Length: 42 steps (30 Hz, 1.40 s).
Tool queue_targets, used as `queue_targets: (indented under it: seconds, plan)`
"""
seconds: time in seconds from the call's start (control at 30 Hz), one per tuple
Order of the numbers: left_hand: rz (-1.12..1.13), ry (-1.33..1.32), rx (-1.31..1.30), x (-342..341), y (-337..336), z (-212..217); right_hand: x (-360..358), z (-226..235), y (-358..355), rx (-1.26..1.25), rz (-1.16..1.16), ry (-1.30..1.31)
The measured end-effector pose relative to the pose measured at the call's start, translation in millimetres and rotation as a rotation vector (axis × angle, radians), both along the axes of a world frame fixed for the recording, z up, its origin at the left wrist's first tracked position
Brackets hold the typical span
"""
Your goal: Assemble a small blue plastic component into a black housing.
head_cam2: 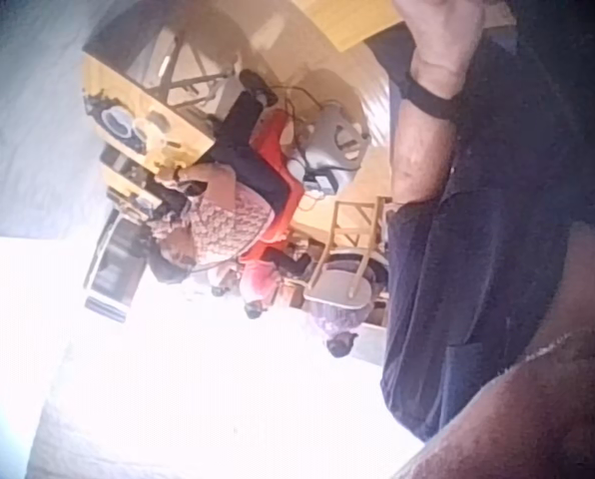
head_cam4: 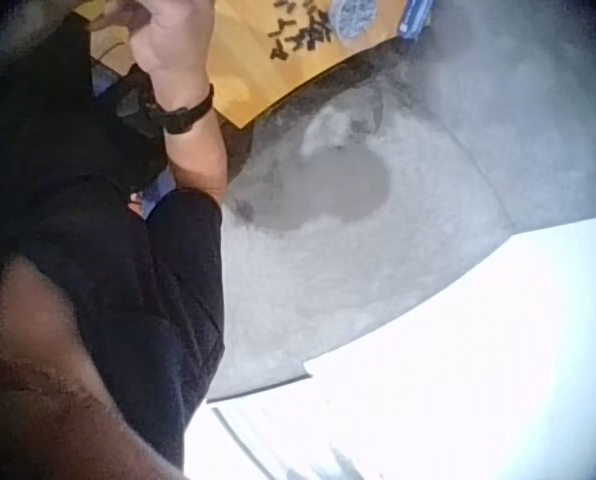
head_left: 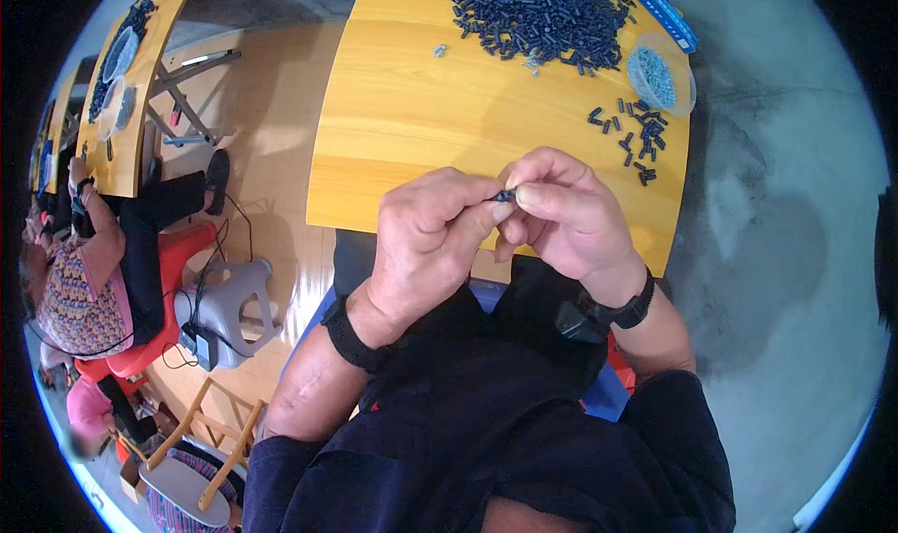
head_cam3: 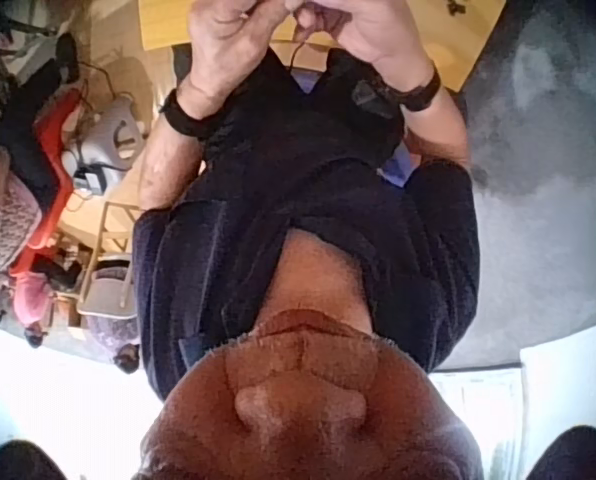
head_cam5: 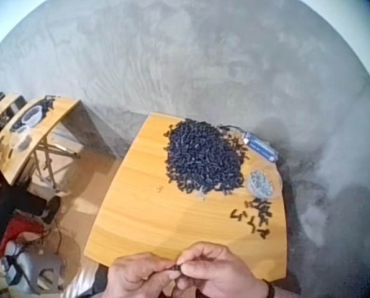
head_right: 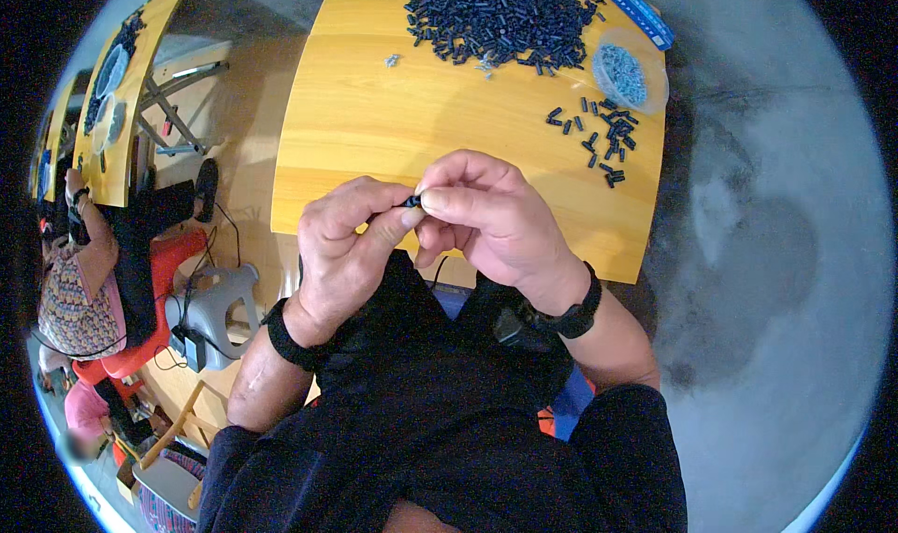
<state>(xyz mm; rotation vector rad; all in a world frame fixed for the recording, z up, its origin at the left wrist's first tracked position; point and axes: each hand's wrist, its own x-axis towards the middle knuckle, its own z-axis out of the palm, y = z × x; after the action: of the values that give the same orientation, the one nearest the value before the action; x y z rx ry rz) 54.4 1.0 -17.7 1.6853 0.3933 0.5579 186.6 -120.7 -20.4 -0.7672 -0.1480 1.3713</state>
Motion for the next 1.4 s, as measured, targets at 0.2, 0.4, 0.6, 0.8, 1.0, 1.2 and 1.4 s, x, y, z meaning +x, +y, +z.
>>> queue_targets:
  seconds: [0.2, 0.4, 0.6, 0.8, 1.0, 1.2, 1.4]
  plan:
    - [0.030, -0.053, 0.028, 1, 0, -8, 0, 0, -1, -0.036, -0.003, 0.083]
    - [0.027, -0.038, 0.032, 0, 0, -9, 5, 3, -2, -0.024, 0.081, 0.100]
    - [-0.118, 0.006, -0.028, 0, 11, -6, 7, -1, -6, 0.009, 0.085, -0.002]
    - [-0.215, 0.017, -0.044, -2, 18, -1, 3, -5, -8, 0.074, 0.075, -0.032]
    - [-0.229, -0.022, -0.035, -2, 16, 2, 3, -17, -11, 0.131, 0.082, 0.062]
    - [-0.214, -0.046, 0.052, -3, 17, 2, 0, -24, -12, 0.150, 0.100, 0.066]
    - [-0.165, -0.033, 0.073, -3, 14, 0, -4, -21, -8, 0.141, 0.073, 0.173]
